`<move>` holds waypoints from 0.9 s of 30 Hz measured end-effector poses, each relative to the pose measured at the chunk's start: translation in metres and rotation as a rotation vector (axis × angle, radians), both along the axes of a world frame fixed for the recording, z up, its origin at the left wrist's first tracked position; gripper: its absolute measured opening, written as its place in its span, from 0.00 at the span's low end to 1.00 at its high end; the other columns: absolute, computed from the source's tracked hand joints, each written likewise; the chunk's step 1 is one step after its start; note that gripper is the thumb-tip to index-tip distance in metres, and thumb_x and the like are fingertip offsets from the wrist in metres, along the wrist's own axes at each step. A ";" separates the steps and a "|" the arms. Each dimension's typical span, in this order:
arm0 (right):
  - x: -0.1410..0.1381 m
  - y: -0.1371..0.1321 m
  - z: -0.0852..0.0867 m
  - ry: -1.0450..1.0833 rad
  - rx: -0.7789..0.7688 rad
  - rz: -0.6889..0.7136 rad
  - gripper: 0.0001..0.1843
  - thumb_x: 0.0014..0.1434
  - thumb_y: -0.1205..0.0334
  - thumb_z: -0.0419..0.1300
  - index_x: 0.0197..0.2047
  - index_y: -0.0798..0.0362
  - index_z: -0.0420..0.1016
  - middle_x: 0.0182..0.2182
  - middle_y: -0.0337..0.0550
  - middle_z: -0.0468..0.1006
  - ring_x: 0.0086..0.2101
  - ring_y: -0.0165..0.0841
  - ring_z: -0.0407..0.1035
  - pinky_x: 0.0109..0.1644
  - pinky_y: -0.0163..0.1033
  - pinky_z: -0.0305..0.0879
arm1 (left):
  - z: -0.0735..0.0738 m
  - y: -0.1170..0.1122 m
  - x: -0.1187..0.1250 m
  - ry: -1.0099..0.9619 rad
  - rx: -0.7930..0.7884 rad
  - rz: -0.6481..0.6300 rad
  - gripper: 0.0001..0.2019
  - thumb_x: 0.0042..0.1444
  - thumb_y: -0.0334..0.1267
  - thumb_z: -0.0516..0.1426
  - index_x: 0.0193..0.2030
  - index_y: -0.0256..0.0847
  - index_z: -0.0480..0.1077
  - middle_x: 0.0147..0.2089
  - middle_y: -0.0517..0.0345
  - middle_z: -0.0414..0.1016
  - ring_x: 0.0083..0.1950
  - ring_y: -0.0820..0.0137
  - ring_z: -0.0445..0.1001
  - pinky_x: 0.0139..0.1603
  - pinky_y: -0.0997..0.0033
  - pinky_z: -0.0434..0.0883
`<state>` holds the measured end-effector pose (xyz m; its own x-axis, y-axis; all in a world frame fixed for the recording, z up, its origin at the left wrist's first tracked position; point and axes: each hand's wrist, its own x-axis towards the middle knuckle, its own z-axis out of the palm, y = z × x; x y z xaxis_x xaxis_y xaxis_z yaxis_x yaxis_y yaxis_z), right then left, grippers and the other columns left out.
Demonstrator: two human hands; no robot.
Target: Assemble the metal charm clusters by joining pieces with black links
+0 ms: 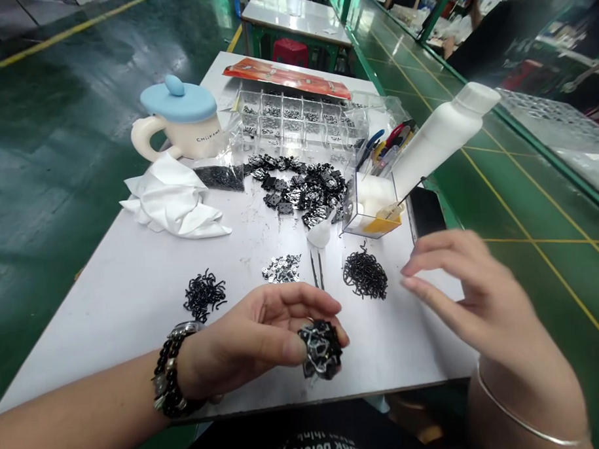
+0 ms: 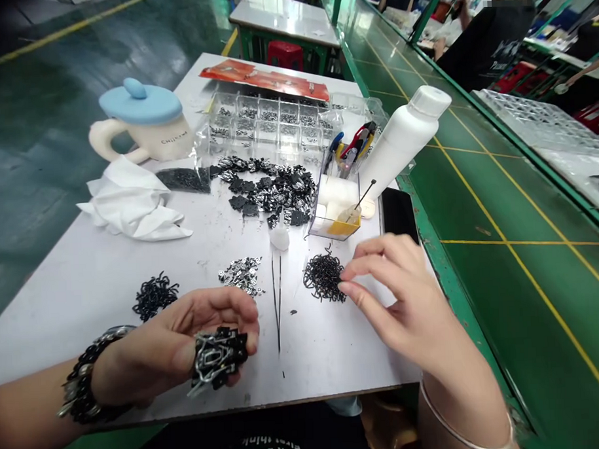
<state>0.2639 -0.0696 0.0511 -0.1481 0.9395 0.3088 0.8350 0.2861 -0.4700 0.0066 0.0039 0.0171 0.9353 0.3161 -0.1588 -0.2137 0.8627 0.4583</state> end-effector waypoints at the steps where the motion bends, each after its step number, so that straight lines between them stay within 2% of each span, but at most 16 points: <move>1: 0.005 -0.005 -0.008 -0.058 -0.079 0.005 0.03 0.58 0.63 0.59 0.38 0.48 0.71 0.38 0.44 0.67 0.42 0.39 0.62 0.45 0.47 0.56 | 0.000 0.001 0.000 -0.003 -0.004 0.021 0.16 0.45 0.30 0.66 0.43 0.33 0.74 0.39 0.50 0.79 0.37 0.71 0.77 0.42 0.75 0.74; 4: 0.007 -0.016 -0.036 -0.098 -0.293 -0.039 0.04 0.61 0.62 0.55 0.39 0.48 0.70 0.39 0.44 0.67 0.42 0.39 0.61 0.46 0.48 0.55 | -0.001 0.002 0.001 0.007 -0.002 0.051 0.14 0.46 0.30 0.65 0.42 0.33 0.75 0.39 0.51 0.79 0.36 0.72 0.77 0.40 0.77 0.74; 6: 0.001 -0.018 -0.052 -0.076 -0.316 -0.091 0.05 0.62 0.62 0.53 0.39 0.49 0.70 0.38 0.44 0.67 0.42 0.39 0.62 0.47 0.48 0.57 | -0.003 0.002 0.002 0.011 0.005 0.054 0.14 0.46 0.30 0.65 0.42 0.33 0.75 0.40 0.52 0.79 0.37 0.72 0.77 0.40 0.78 0.74; 8: -0.007 -0.015 -0.060 -0.056 -0.302 -0.125 0.06 0.62 0.62 0.52 0.38 0.51 0.70 0.37 0.45 0.67 0.41 0.38 0.62 0.45 0.47 0.59 | -0.003 0.002 0.003 0.018 0.017 0.053 0.13 0.47 0.30 0.65 0.42 0.34 0.75 0.40 0.52 0.79 0.37 0.72 0.77 0.40 0.78 0.74; 14: -0.014 -0.002 -0.060 -0.047 -0.341 -0.101 0.04 0.59 0.67 0.54 0.38 0.51 0.68 0.37 0.45 0.66 0.40 0.38 0.61 0.43 0.44 0.61 | -0.002 0.001 0.003 0.013 0.052 0.083 0.13 0.47 0.30 0.65 0.42 0.34 0.75 0.40 0.52 0.79 0.37 0.72 0.77 0.40 0.78 0.74; 19: -0.011 -0.004 -0.061 -0.033 -0.368 -0.071 0.07 0.59 0.68 0.54 0.40 0.49 0.68 0.38 0.44 0.65 0.42 0.38 0.59 0.44 0.45 0.61 | -0.005 0.003 0.001 -0.007 0.053 0.086 0.13 0.49 0.29 0.64 0.43 0.34 0.75 0.41 0.52 0.79 0.37 0.72 0.77 0.41 0.78 0.74; 23: -0.011 -0.008 -0.063 -0.017 -0.332 -0.091 0.04 0.60 0.67 0.54 0.38 0.51 0.69 0.36 0.45 0.66 0.39 0.38 0.59 0.42 0.46 0.60 | -0.006 0.004 0.002 0.021 0.049 0.076 0.12 0.48 0.29 0.64 0.42 0.34 0.75 0.40 0.52 0.79 0.37 0.71 0.77 0.39 0.77 0.74; 27: -0.009 -0.010 -0.054 0.030 -0.258 -0.087 0.05 0.61 0.63 0.55 0.35 0.51 0.70 0.34 0.44 0.67 0.39 0.37 0.61 0.42 0.45 0.59 | -0.003 0.004 0.002 0.044 0.046 0.092 0.12 0.47 0.30 0.65 0.41 0.35 0.75 0.39 0.52 0.79 0.36 0.71 0.77 0.39 0.77 0.74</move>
